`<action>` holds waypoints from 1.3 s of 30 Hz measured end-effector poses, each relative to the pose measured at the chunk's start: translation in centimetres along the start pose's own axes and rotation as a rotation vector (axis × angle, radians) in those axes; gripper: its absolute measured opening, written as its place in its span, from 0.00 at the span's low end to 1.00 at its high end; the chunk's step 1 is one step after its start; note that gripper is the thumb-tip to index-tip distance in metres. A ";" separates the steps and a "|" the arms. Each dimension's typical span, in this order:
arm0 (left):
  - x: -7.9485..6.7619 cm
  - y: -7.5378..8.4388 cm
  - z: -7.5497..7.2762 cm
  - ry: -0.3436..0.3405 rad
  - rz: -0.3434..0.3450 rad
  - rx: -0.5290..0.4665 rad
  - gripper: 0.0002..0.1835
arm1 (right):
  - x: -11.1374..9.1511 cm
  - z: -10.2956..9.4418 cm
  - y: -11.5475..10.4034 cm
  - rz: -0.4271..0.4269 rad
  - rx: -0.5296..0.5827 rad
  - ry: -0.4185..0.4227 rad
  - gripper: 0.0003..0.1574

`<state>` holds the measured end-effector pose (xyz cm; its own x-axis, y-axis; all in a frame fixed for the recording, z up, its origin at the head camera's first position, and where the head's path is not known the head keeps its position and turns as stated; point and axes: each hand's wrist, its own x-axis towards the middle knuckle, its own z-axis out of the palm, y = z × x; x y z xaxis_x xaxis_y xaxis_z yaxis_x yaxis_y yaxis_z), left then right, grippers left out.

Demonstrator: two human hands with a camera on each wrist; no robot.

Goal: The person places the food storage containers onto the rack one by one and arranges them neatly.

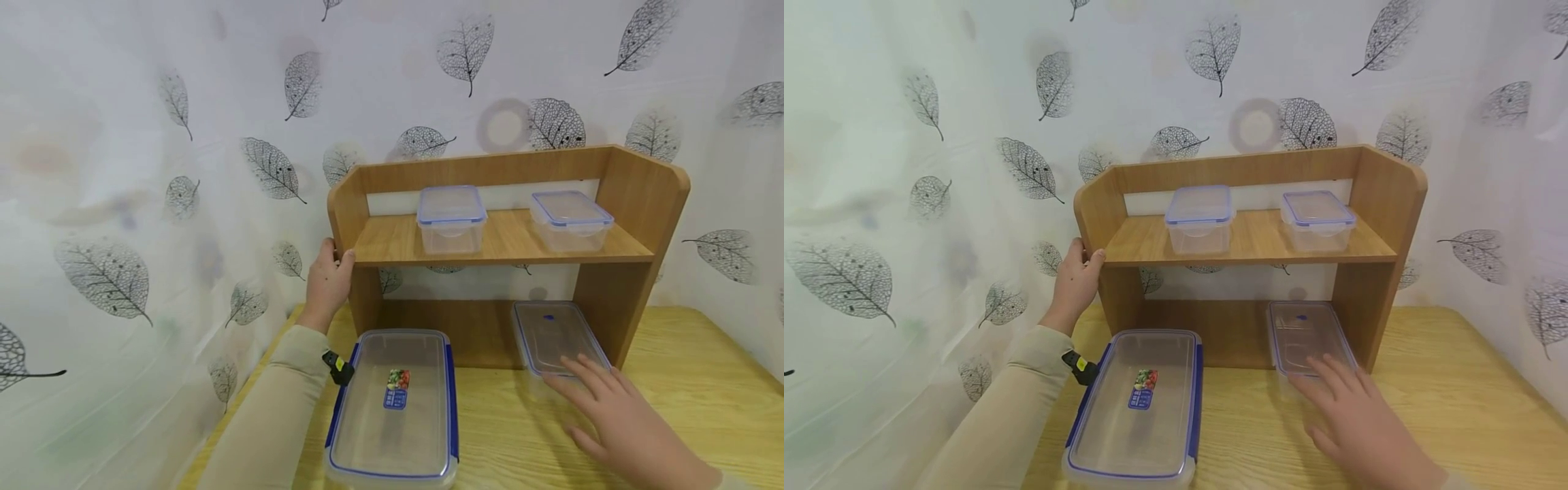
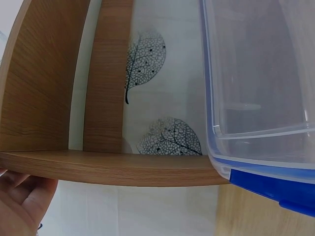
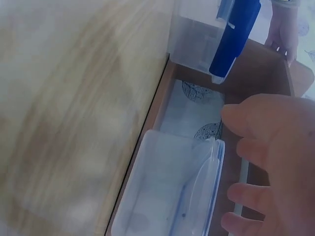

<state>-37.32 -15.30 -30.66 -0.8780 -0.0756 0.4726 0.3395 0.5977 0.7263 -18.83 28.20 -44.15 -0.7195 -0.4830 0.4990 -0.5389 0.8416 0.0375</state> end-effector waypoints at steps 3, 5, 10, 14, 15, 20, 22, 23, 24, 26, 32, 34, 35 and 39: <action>-0.1 0.1 0.1 -0.006 -0.007 -0.005 0.22 | -0.6 0.1 -0.2 -0.013 -0.016 0.008 0.52; -0.2 0.1 0.1 -0.009 -0.016 -0.011 0.22 | -0.9 0.3 -0.4 -0.022 -0.029 0.010 0.51; -0.1 0.3 0.1 -0.011 -0.028 -0.019 0.23 | -1.2 0.5 -0.4 -0.040 -0.064 0.019 0.46; 0.0 0.3 0.0 -0.015 -0.025 -0.024 0.23 | -1.1 0.5 -0.4 -0.033 -0.086 0.013 0.48; 0.0 0.3 0.0 -0.016 -0.025 -0.024 0.22 | -1.1 0.5 -0.4 -0.029 -0.091 0.009 0.49; 0.0 0.2 -0.1 -0.017 -0.026 -0.021 0.22 | -1.1 0.6 -0.6 -0.005 -0.104 -0.001 0.51; 0.0 0.2 -0.1 -0.018 -0.025 -0.019 0.23 | -1.1 0.6 -0.7 0.003 -0.106 -0.004 0.52; 0.0 0.2 -0.1 -0.017 -0.024 -0.018 0.23 | -1.1 0.6 -0.8 0.007 -0.106 -0.005 0.52; 0.0 0.2 0.0 -0.016 -0.024 -0.016 0.23 | -1.1 0.6 -0.8 0.010 -0.107 -0.007 0.51; 0.0 0.1 0.0 -0.015 -0.025 -0.013 0.23 | -1.0 0.5 -0.8 0.019 -0.105 -0.012 0.51; 0.0 0.1 0.1 -0.013 -0.029 -0.006 0.23 | -0.8 0.5 -0.8 0.029 -0.096 -0.021 0.52; 0.0 0.2 0.0 -0.014 -0.029 -0.005 0.24 | -0.8 0.4 -0.8 0.032 -0.096 -0.025 0.52; 0.0 0.2 0.0 -0.014 -0.029 -0.004 0.24 | -0.7 0.5 -0.8 0.034 -0.095 -0.027 0.52; 0.0 0.2 0.1 -0.010 -0.027 0.001 0.24 | -0.7 0.5 -0.7 0.038 -0.096 -0.040 0.52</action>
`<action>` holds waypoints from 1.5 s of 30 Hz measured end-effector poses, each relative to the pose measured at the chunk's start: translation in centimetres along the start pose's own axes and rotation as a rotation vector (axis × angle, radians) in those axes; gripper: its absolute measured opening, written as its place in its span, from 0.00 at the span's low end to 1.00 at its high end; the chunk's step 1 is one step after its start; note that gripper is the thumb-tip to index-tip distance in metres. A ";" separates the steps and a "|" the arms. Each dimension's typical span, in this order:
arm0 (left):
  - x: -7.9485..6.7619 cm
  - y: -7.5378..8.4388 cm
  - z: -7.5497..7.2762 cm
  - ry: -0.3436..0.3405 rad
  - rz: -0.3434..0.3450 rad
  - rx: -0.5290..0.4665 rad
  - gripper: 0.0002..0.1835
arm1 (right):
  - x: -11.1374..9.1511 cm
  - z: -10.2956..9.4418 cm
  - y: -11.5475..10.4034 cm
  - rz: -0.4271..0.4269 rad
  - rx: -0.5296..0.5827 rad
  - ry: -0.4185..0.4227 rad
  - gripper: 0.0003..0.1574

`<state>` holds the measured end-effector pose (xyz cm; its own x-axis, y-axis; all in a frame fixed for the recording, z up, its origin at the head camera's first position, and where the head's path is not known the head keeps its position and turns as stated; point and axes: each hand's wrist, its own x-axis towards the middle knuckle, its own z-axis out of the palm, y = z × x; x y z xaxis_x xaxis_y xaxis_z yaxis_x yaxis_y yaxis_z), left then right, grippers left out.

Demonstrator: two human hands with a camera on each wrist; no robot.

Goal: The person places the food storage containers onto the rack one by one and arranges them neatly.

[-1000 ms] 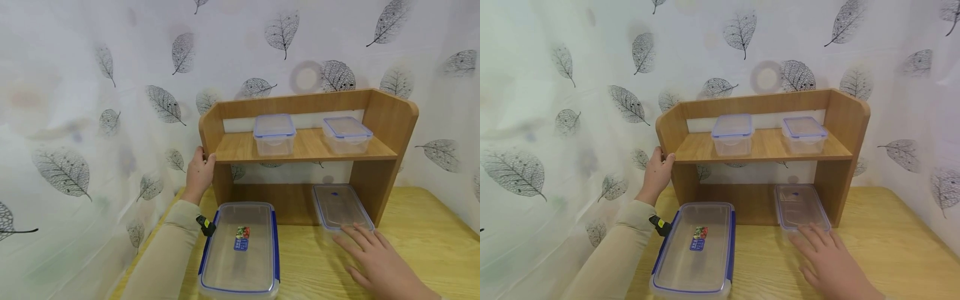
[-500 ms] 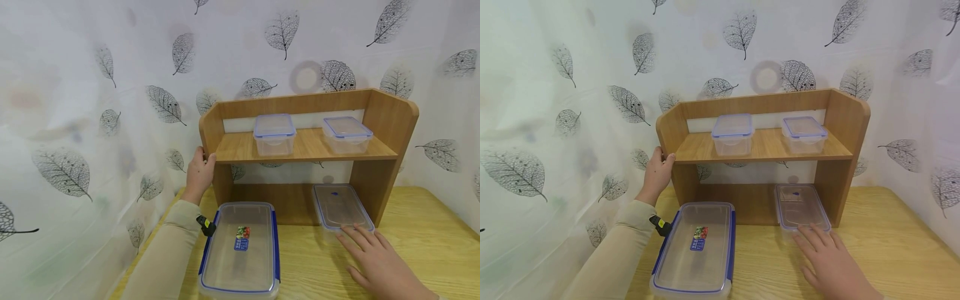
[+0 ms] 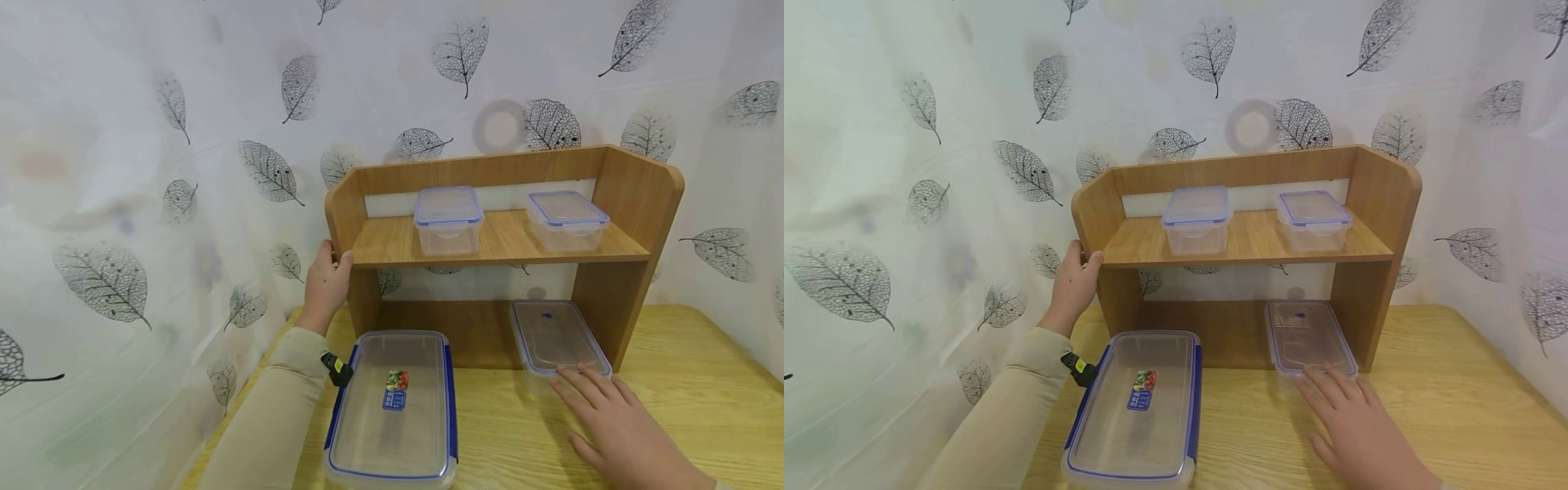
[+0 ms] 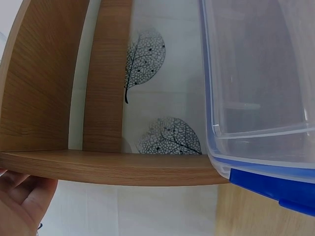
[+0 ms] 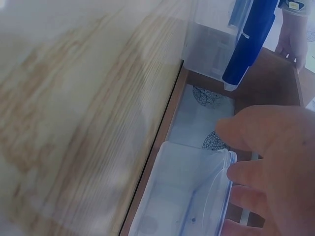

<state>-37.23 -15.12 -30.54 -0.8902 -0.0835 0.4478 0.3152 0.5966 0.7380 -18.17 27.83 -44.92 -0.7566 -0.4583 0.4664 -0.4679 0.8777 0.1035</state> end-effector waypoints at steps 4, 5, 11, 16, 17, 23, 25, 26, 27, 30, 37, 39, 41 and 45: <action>0.0 -0.1 0.0 0.003 -0.001 0.006 0.24 | 0.1 -0.1 0.1 -0.005 -0.007 -0.002 0.51; 0.1 -0.1 0.0 0.003 -0.001 0.007 0.24 | 0.1 -0.1 0.1 -0.008 -0.009 0.001 0.51; 0.1 -0.2 0.1 0.001 0.002 0.002 0.23 | 0.3 0.0 0.1 -0.015 -0.021 0.008 0.51; 0.1 -0.3 0.1 -0.002 -0.001 0.003 0.23 | 0.3 0.1 0.2 -0.011 -0.027 0.006 0.51; 0.1 -0.3 0.1 -0.004 -0.003 0.003 0.24 | 0.3 0.1 0.2 -0.010 -0.027 0.005 0.51; 0.2 -0.2 0.2 -0.002 -0.009 0.000 0.24 | 0.4 0.0 0.3 0.000 -0.029 -0.012 0.51; 0.1 -0.2 0.2 -0.001 -0.010 0.001 0.24 | 0.5 0.1 0.4 -0.003 -0.034 -0.009 0.51; 0.1 -0.2 0.2 -0.002 -0.011 0.000 0.24 | 0.5 0.1 0.5 -0.002 -0.031 -0.008 0.51; 0.1 -0.2 0.2 -0.002 -0.012 0.000 0.24 | 0.5 0.1 0.6 -0.004 -0.031 -0.002 0.51; 0.1 -0.1 0.1 -0.002 -0.010 -0.001 0.24 | 0.5 0.4 0.8 -0.007 -0.038 0.010 0.52; 0.0 -0.1 0.1 -0.002 -0.003 -0.005 0.24 | 0.6 0.7 1.5 -0.013 -0.047 0.010 0.50; 0.0 -0.1 0.1 -0.002 -0.003 -0.007 0.24 | 0.7 0.7 1.7 -0.011 -0.039 0.012 0.50; 0.1 -0.2 0.2 0.001 -0.002 -0.005 0.24 | 0.8 0.7 1.9 -0.006 -0.025 0.011 0.50; 0.1 -0.2 0.2 0.003 0.001 0.001 0.24 | 1.0 0.6 2.1 0.013 0.013 -0.001 0.49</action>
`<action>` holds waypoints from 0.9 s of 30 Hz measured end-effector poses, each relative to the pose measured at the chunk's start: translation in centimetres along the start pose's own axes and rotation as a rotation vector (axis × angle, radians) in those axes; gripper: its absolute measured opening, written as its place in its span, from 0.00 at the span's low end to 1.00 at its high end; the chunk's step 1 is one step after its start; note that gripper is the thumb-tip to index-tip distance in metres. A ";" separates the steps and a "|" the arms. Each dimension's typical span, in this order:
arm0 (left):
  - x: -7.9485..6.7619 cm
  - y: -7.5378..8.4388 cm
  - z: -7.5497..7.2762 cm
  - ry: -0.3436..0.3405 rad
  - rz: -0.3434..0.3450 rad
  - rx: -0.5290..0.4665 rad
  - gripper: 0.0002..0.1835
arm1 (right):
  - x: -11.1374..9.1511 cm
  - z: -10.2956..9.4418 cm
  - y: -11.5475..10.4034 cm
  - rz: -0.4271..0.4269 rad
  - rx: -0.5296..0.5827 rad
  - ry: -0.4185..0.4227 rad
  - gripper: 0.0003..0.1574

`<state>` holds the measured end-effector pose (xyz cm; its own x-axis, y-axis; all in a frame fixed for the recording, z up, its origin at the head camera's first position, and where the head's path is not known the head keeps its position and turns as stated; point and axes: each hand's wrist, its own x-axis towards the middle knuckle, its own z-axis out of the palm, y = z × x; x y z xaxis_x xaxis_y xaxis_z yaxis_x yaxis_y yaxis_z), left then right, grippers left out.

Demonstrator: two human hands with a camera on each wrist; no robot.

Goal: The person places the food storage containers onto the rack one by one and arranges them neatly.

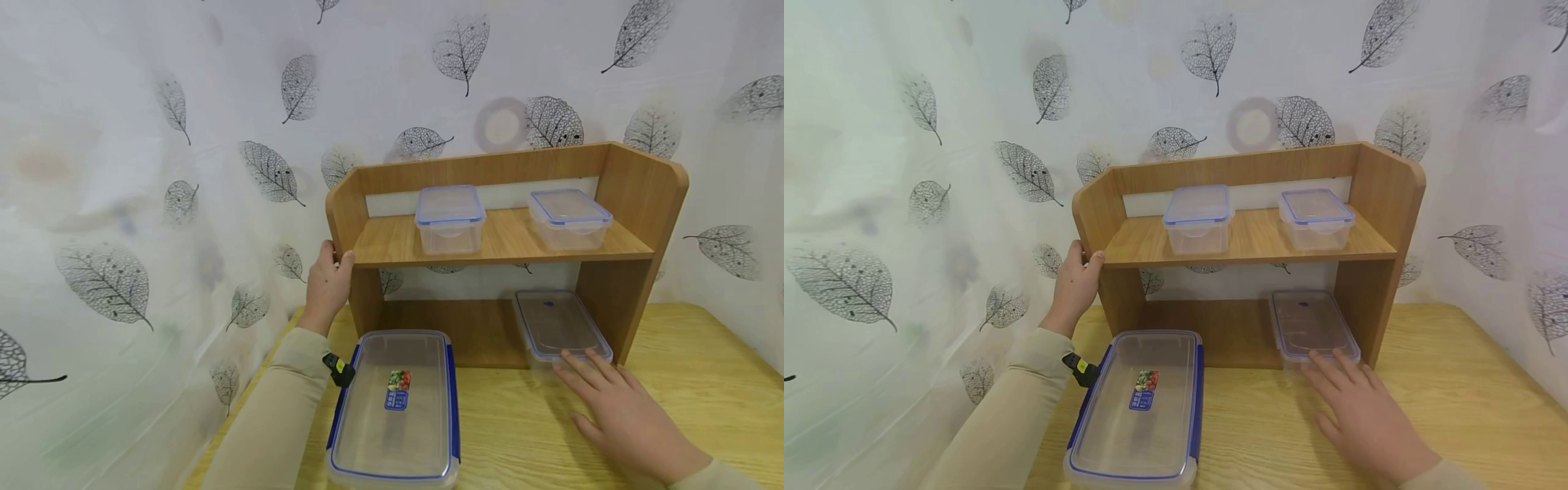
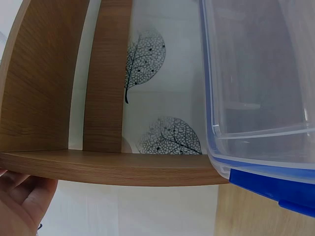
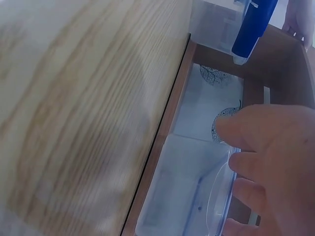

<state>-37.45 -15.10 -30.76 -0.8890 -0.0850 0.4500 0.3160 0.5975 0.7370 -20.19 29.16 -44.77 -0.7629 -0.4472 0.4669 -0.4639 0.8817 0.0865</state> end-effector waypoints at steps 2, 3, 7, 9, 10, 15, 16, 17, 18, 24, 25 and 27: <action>0.0 0.0 0.0 0.002 0.001 0.001 0.24 | 0.0 0.0 0.1 0.004 0.012 -0.005 0.49; 0.0 0.0 0.0 0.002 0.001 0.001 0.24 | 0.1 -0.1 0.1 0.004 0.019 -0.002 0.48; 0.0 0.0 0.0 0.004 -0.001 0.003 0.24 | 0.2 0.0 0.2 0.002 0.030 0.003 0.47; 0.0 0.1 0.0 0.002 -0.005 0.004 0.24 | 0.3 0.0 0.3 0.002 0.030 0.003 0.47; 0.0 0.1 -0.1 0.001 -0.007 0.004 0.24 | 0.3 0.0 0.3 0.003 0.030 -0.002 0.48; -0.1 0.2 -0.1 0.002 -0.012 0.005 0.24 | 0.5 0.2 0.3 0.014 0.031 -0.028 0.47; -0.1 0.2 -0.1 0.003 -0.011 0.006 0.24 | 0.6 0.2 0.3 0.019 0.032 -0.033 0.47; 0.0 0.2 0.0 0.004 -0.011 0.005 0.24 | 0.6 0.1 0.3 0.024 0.033 -0.037 0.46; 0.0 0.2 0.0 0.004 -0.011 0.005 0.24 | 0.7 0.1 0.3 0.030 0.034 -0.041 0.46; -0.1 0.3 -0.1 0.005 -0.010 0.004 0.24 | 1.1 0.0 0.4 0.065 0.052 -0.077 0.43; -0.1 0.3 -0.1 0.005 -0.011 0.005 0.24 | 1.1 0.0 0.4 0.068 0.052 -0.083 0.43; -0.1 0.3 -0.1 0.004 -0.013 0.005 0.24 | 1.2 0.0 0.5 0.070 0.050 -0.087 0.43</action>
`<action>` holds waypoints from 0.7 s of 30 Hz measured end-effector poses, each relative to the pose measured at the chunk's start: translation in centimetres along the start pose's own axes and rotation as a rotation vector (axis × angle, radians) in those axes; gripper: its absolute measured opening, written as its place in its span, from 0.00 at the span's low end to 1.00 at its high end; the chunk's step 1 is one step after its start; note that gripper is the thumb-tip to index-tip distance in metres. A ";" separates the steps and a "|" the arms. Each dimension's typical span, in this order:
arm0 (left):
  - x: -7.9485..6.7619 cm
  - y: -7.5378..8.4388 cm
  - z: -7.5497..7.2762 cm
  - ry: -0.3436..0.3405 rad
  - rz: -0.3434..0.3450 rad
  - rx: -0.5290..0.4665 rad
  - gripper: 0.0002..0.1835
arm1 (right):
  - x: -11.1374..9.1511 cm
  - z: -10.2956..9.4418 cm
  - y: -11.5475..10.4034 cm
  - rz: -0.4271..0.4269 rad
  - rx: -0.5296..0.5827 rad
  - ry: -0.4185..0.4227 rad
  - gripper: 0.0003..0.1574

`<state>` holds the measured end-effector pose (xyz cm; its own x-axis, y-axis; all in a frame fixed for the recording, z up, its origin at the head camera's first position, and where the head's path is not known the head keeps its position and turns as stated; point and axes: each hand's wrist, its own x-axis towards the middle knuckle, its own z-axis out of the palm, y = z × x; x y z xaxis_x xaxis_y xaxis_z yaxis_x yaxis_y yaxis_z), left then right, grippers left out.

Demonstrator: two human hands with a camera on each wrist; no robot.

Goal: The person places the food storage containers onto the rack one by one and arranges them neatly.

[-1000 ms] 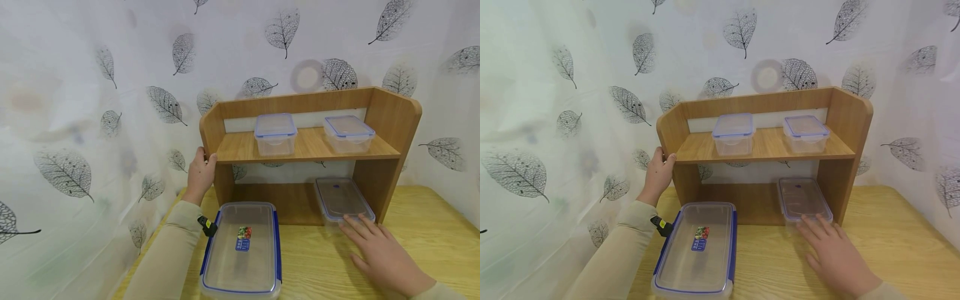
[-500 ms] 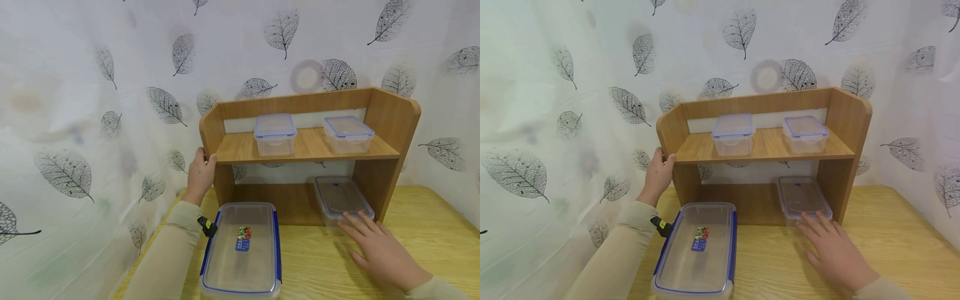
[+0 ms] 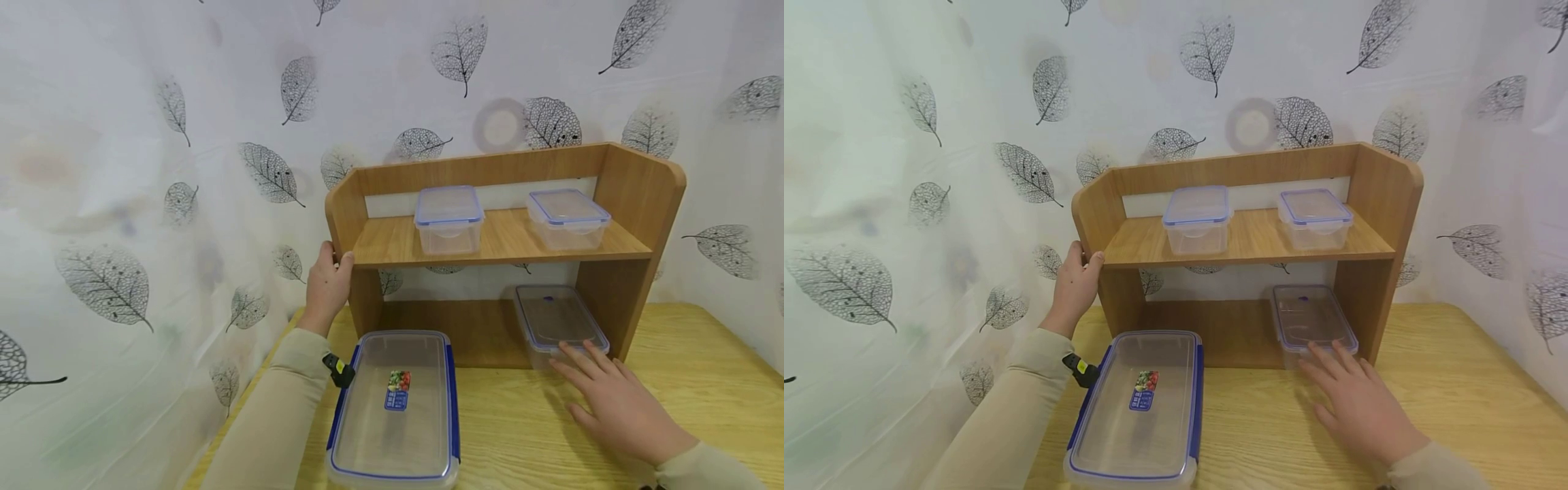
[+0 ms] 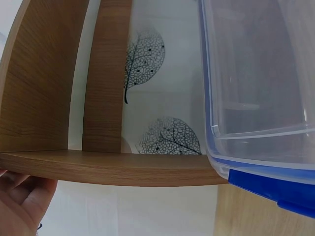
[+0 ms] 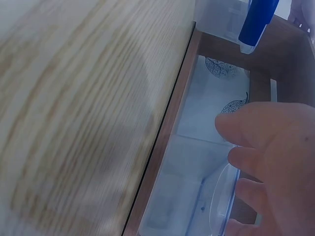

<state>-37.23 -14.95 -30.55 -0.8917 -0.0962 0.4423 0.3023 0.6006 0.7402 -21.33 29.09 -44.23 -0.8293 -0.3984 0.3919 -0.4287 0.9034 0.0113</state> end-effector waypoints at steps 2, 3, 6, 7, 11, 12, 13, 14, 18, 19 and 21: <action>-0.1 0.0 0.0 -0.002 -0.004 0.000 0.25 | 0.1 0.1 0.1 0.000 0.002 -0.004 0.42; -0.1 0.0 0.0 -0.003 -0.006 0.000 0.25 | 0.1 0.2 0.1 0.000 0.001 -0.004 0.42; -0.1 -0.1 0.0 -0.004 -0.008 -0.001 0.25 | 0.3 0.3 0.2 0.000 0.005 -0.007 0.42; -0.2 -0.1 0.0 -0.004 -0.009 0.000 0.25 | 0.4 0.3 0.3 0.001 0.007 -0.009 0.42; -0.1 -0.1 0.0 -0.003 -0.007 0.001 0.25 | 0.7 0.4 0.5 0.001 0.012 -0.010 0.40; -0.1 -0.1 0.0 -0.004 -0.007 0.001 0.25 | 0.7 0.5 0.6 0.001 0.014 -0.012 0.40; -0.1 -0.1 0.0 -0.003 -0.007 0.001 0.25 | 0.8 0.5 0.6 -0.001 0.015 -0.013 0.40; -0.1 -0.1 0.0 -0.002 -0.007 0.001 0.25 | 0.9 0.5 0.7 -0.002 0.017 -0.012 0.39; -0.1 0.0 0.0 -0.003 -0.005 -0.004 0.25 | 1.1 0.6 1.0 -0.005 0.019 -0.015 0.38; -0.1 0.0 0.0 -0.002 -0.003 -0.005 0.25 | 1.2 0.6 1.0 -0.007 0.019 -0.012 0.37; -0.1 0.0 0.0 -0.002 0.003 -0.006 0.25 | 1.3 0.6 1.1 -0.011 0.018 -0.003 0.36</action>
<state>-37.20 -14.93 -30.62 -0.8914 -0.0927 0.4436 0.3071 0.5963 0.7417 -23.12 29.43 -44.25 -0.8252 -0.4091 0.3895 -0.4445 0.8958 -0.0010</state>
